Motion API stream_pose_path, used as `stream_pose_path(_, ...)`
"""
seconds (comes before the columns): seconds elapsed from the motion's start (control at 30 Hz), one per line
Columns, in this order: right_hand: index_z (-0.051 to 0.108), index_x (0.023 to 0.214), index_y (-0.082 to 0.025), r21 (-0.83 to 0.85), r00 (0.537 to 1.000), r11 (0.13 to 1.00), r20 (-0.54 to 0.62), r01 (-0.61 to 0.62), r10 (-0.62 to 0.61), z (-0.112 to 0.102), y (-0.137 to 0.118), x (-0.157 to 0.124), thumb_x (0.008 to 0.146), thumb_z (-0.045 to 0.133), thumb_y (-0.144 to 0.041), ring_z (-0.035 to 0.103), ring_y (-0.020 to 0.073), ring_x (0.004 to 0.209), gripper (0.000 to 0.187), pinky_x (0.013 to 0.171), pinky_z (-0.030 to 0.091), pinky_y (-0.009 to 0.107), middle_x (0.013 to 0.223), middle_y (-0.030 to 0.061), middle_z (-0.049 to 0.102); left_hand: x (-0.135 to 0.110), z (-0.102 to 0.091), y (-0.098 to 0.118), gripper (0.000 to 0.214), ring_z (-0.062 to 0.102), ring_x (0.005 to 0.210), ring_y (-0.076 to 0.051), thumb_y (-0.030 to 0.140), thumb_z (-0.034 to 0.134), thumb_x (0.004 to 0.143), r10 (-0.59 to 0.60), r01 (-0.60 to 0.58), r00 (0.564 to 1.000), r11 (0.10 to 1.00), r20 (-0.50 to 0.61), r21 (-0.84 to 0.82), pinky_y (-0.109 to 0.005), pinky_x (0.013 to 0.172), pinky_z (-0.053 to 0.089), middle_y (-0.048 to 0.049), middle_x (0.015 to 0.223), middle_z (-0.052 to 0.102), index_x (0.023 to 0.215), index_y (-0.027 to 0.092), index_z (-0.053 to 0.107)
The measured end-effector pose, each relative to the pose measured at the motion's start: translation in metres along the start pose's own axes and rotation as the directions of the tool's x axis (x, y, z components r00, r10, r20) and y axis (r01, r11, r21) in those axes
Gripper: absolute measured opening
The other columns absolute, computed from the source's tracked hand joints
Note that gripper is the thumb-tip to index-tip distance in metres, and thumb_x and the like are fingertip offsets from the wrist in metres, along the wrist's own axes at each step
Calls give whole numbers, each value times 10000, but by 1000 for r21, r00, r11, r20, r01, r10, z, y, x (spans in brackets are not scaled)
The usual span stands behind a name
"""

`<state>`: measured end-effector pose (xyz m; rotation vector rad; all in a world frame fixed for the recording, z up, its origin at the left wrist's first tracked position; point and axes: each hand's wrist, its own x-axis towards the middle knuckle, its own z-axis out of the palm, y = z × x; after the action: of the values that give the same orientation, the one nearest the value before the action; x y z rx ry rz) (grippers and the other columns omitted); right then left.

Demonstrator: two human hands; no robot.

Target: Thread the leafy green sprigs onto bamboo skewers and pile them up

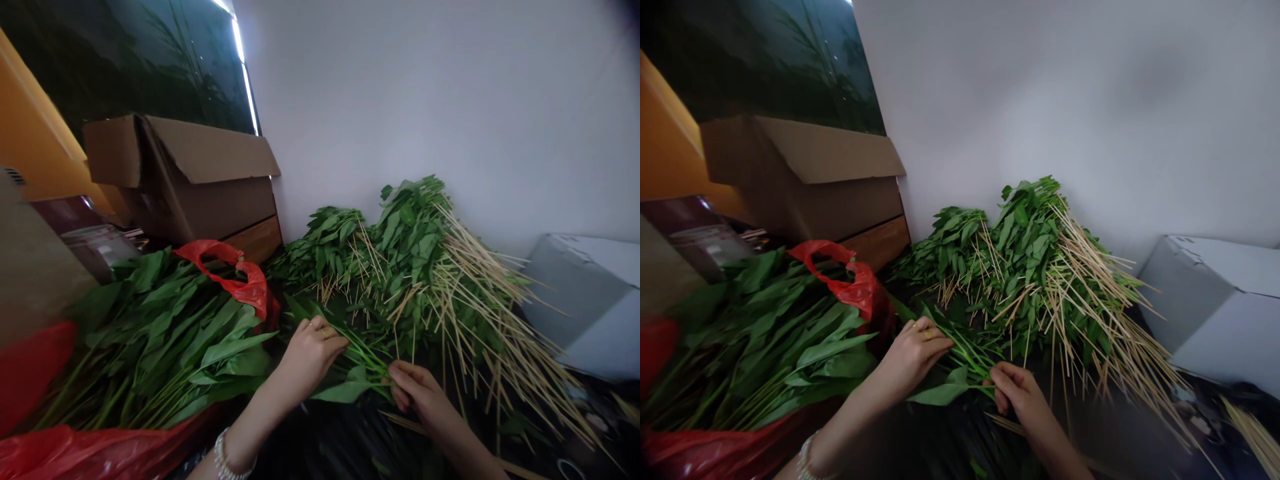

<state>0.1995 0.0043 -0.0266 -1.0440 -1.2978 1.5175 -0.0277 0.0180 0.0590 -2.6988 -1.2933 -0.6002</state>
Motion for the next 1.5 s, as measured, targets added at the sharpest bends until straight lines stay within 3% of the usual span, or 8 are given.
stream_pose_path(0.3, 448, 578, -213, -19, 996, 999, 67, -49, 50, 1, -3, -1, 708, 605, -725, 266, 61, 369, 551, 433, 200, 233, 391, -116, 268, -2, -1, -4, 150, 561, 812, -170, 277, 540, 946, 28, -25, 997, 999, -74, 45, -317, 705, 327, 0, 840, 698, 941, 240, 685)
stream_pose_path(0.47, 464, 619, -211, 106, 990, 991, 118, -84, 72, 1, 6, -3, 772, 594, -664, 208, 51, 358, 496, 424, 171, 232, 388, -132, 234, -2, -4, -4, 189, 562, 847, -183, 159, 560, 913, 75, -65, 992, 992, -102, 104, -335, 707, 326, -24, 933, 709, 1055, 237, 658)
stream_pose_path(0.67, 404, 605, -220, 309, 986, 944, 151, -118, 73, -2, 6, -6, 791, 661, -535, 190, 51, 376, 447, 428, 134, 231, 405, -131, 208, -4, -9, -9, 392, 564, 936, -224, 51, 557, 809, -59, 81, 955, 995, -290, 65, -372, 775, 334, -33, 986, 719, 1142, 243, 633)
stream_pose_path(0.8, 373, 597, -220, 414, 975, 899, 216, -147, 60, -3, 5, -8, 798, 680, -476, 204, 50, 386, 447, 429, 131, 227, 428, -122, 226, -8, -15, -7, 564, 532, 1075, -240, -36, 473, 731, -129, 136, 944, 991, -305, 2, -403, 860, 338, -46, 1105, 683, 1206, 244, 591)
stream_pose_path(0.93, 401, 593, -215, 460, 982, 880, 188, -115, 30, -6, 7, -5, 797, 685, -473, 200, 52, 383, 435, 426, 152, 232, 421, -123, 211, -14, -20, -3, 542, 512, 1111, -239, -56, 415, 726, -209, 194, 907, 978, -367, -79, -430, 911, 336, -40, 1129, 665, 1139, 242, 601)
stream_pose_path(1.13, 388, 591, -217, 408, 986, 907, 162, -108, 45, -6, 8, -4, 803, 666, -512, 186, 49, 381, 457, 422, 154, 233, 430, -124, 200, -23, -23, 10, 303, 533, 1075, -232, 44, 468, 863, -207, 118, 814, 974, -543, -195, -423, 916, 358, -48, 1058, 681, 1038, 233, 628)
stream_pose_path(1.27, 382, 578, -221, 332, 989, 940, 142, -77, 31, -5, 8, -4, 812, 639, -545, 195, 51, 378, 475, 433, 154, 242, 417, -123, 210, -17, -21, 13, 181, 560, 932, -207, 168, 609, 880, -75, 42, 865, 996, -495, -78, -431, 908, 319, -10, 859, 700, 992, 283, 693)
stream_pose_path(1.5, 412, 597, -218, 157, 992, 985, 116, -70, 52, -4, 9, -4, 795, 610, -628, 187, 49, 370, 496, 437, 134, 244, 398, -129, 227, -11, 5, 1, 112, 477, 906, -202, 275, 666, 854, -9, 34, 925, 998, -381, 58, -412, 852, 247, 17, 844, 661, 916, 352, 718)
